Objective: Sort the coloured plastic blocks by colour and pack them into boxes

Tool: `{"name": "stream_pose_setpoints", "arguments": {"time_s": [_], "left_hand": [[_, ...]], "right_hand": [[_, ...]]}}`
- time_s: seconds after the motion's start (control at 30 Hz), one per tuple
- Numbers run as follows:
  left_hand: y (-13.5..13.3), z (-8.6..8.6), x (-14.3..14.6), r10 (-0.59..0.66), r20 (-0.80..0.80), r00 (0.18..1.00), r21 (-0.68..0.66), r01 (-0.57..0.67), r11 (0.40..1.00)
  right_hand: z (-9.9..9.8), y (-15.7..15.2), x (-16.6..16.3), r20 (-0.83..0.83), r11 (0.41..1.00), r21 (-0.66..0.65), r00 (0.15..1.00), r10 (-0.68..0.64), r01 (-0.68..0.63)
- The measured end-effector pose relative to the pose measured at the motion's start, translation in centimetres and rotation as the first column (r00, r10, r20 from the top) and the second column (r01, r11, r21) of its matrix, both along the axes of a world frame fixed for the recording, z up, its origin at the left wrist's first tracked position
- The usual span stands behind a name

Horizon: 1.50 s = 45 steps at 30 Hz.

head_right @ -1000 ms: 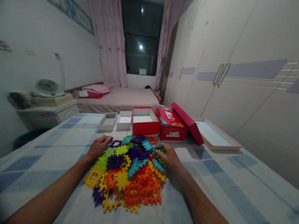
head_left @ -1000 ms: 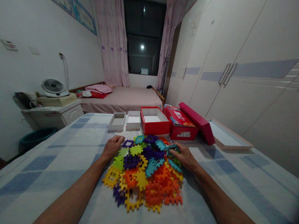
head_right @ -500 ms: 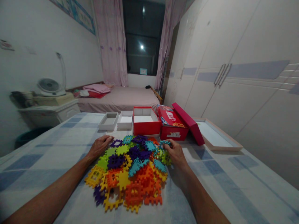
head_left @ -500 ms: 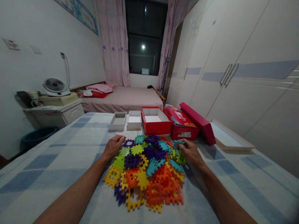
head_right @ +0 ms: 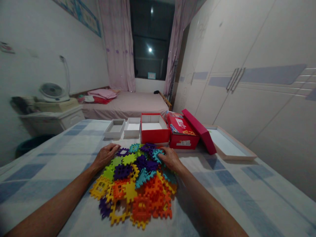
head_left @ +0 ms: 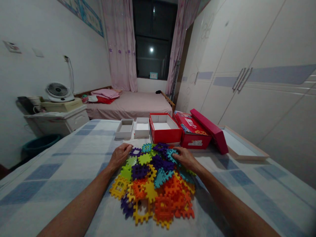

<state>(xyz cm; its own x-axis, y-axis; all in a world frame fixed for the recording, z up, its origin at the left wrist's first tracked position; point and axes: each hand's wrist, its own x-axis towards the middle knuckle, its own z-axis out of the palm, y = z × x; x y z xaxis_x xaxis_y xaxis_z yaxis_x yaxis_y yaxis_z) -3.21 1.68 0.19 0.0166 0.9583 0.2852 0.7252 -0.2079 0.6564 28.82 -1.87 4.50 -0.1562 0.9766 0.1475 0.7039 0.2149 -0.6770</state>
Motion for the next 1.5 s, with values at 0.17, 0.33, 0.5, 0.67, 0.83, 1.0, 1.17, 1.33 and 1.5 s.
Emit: {"name": "stream_pose_setpoints", "arguments": {"time_s": [0.17,0.33,0.5,0.67,0.83,1.0,1.17,1.33,1.5], "left_hand": [[-0.2,0.4,0.2,0.007,-0.009,1.0,-0.008,-0.007,1.0],[-0.3,0.7,0.3,-0.007,-0.017,1.0,0.001,0.007,1.0],[-0.5,0.7,0.4,0.013,-0.016,1.0,0.002,-0.013,1.0],[-0.3,0.4,0.3,0.002,-0.026,1.0,0.021,-0.002,1.0],[-0.3,0.5,0.3,0.001,-0.035,0.999,0.012,0.0,1.0],[-0.5,0.7,0.3,-0.003,-0.02,1.0,0.014,0.003,1.0],[-0.4,0.5,0.3,-0.006,-0.02,1.0,0.016,0.006,1.0],[-0.1,0.1,0.1,-0.005,-0.022,1.0,0.017,0.006,1.0],[-0.2,0.3,0.2,-0.025,-0.01,1.0,0.016,0.026,1.0]], "right_hand": [[1.0,-0.2,2.4,-0.282,0.993,-0.086,0.953,-0.108,0.087],[2.9,-1.9,4.1,-0.367,0.981,-0.176,0.93,0.007,-0.077],[2.3,-2.4,3.4,-0.272,0.986,-0.152,0.962,0.019,-0.062],[2.6,-2.3,4.3,-0.401,0.984,-0.174,0.909,-0.112,0.045],[3.5,-4.7,4.6,-0.325,0.929,-0.347,0.946,0.012,-0.13],[2.9,-5.1,4.1,-0.34,0.978,-0.199,0.94,-0.014,-0.057],[2.9,-5.8,4.6,-0.238,0.979,-0.195,0.971,0.016,-0.064],[3.0,-8.4,3.8,-0.108,0.947,-0.225,0.972,0.208,-0.228],[2.0,-9.0,3.3,0.022,0.971,-0.121,0.978,0.209,-0.205]]}}
